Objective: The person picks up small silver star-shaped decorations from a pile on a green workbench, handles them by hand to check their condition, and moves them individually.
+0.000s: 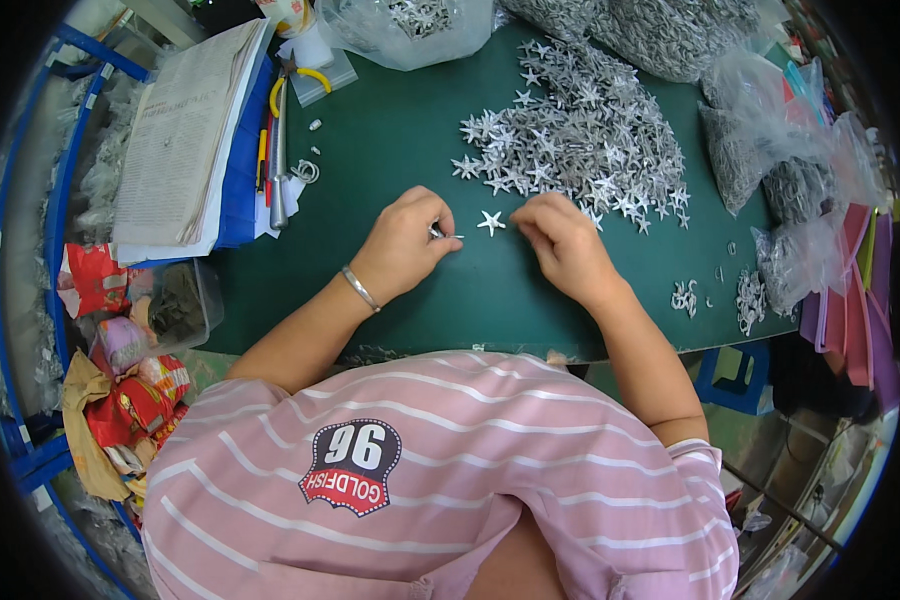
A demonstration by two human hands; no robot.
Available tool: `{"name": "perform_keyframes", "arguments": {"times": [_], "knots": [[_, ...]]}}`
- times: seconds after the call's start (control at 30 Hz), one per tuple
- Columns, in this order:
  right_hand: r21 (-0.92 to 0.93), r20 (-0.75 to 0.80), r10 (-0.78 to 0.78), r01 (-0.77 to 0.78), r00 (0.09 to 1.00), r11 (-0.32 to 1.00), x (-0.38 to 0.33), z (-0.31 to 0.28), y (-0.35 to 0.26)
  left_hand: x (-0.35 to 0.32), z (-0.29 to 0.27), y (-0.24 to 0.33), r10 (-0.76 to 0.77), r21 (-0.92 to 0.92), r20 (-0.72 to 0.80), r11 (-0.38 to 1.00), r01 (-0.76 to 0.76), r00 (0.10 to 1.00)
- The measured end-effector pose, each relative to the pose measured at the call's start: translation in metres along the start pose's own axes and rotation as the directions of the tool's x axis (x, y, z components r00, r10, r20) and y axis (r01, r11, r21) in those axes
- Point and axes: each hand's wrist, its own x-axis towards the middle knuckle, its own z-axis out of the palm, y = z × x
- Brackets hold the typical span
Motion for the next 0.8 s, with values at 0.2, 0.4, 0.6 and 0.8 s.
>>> {"name": "perform_keyframes", "arguments": {"times": [0.2, 0.4, 0.6, 0.8], "knots": [[-0.002, 0.071, 0.076, -0.076, 0.995, 0.997, 0.008, 0.015, -0.002, 0.004, -0.015, 0.016, -0.436, -0.835, 0.384, 0.211, 0.507, 0.814], [0.913, 0.368, 0.427, -0.409, 0.826, 0.004, 0.018, -0.021, -0.007, 0.029, -0.024, -0.008, -0.383, -0.602, 0.156, 0.694, 0.395, 0.911], [-0.160, -0.020, -0.106, 0.101, 0.994, 0.982, 0.054, 0.007, 0.000, 0.062, 0.007, -0.005, 0.062, 0.363, -0.043, 0.931, -0.042, 0.997], [-0.112, 0.253, 0.048, -0.020, 0.966, 0.993, 0.002, -0.011, -0.009, 0.014, -0.003, 0.004, 0.015, 0.188, 0.193, 0.981, -0.052, 0.981]]}}
